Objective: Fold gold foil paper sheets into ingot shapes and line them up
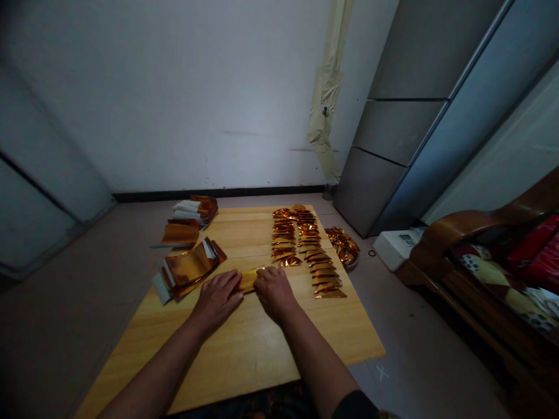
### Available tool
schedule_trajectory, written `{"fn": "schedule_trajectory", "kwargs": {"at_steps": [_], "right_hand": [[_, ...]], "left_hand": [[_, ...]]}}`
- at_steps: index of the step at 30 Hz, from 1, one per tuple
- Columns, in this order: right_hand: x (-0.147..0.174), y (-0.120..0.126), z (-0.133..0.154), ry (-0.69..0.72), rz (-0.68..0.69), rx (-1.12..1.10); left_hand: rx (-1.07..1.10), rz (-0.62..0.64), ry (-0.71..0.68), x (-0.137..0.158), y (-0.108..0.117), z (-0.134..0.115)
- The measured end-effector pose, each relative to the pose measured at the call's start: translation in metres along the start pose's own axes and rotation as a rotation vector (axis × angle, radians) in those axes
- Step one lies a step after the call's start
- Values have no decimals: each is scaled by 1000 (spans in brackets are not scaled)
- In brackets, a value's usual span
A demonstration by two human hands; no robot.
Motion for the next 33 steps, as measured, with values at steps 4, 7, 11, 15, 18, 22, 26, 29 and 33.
{"fn": "schedule_trajectory", "kwargs": {"at_steps": [4,7,11,15,18,22,26,29,33], "right_hand": [[-2,-4,1,-3,41,21],[-2,-4,1,-35,47,-4],[-5,-1,1,-118,20,-88],[-11,1,1,-256,-4,-217],[-16,-2,-1,-392,-46,-310],[-22,-7,-5,-507,-72,-343],[-27,-12,-6,-518,-80,-269],[-28,-14,-5,-517,-80,-220],[-29,-13,-4,-523,-70,-207]], "left_hand": [[6,-80,-38,3,1,-3],[18,-185,-81,4,3,-5],[128,-220,-60,-2,1,-5],[221,-243,71,-10,-4,0],[247,-260,142,-15,-7,3],[208,-256,199,-17,-8,2],[127,-217,261,-20,-5,-3],[56,-179,255,-22,-4,-8],[-61,-141,259,-22,-3,-12]]}}
Point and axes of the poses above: each hand's wrist, its own x-axis away from the middle knuckle, its own y-axis out of the back of the hand, z = x × y, the point moved 2 cm from there along -x, towards the middle knuckle, and after that the axes turned 10 degrees about -y, right-handed, at the moved point
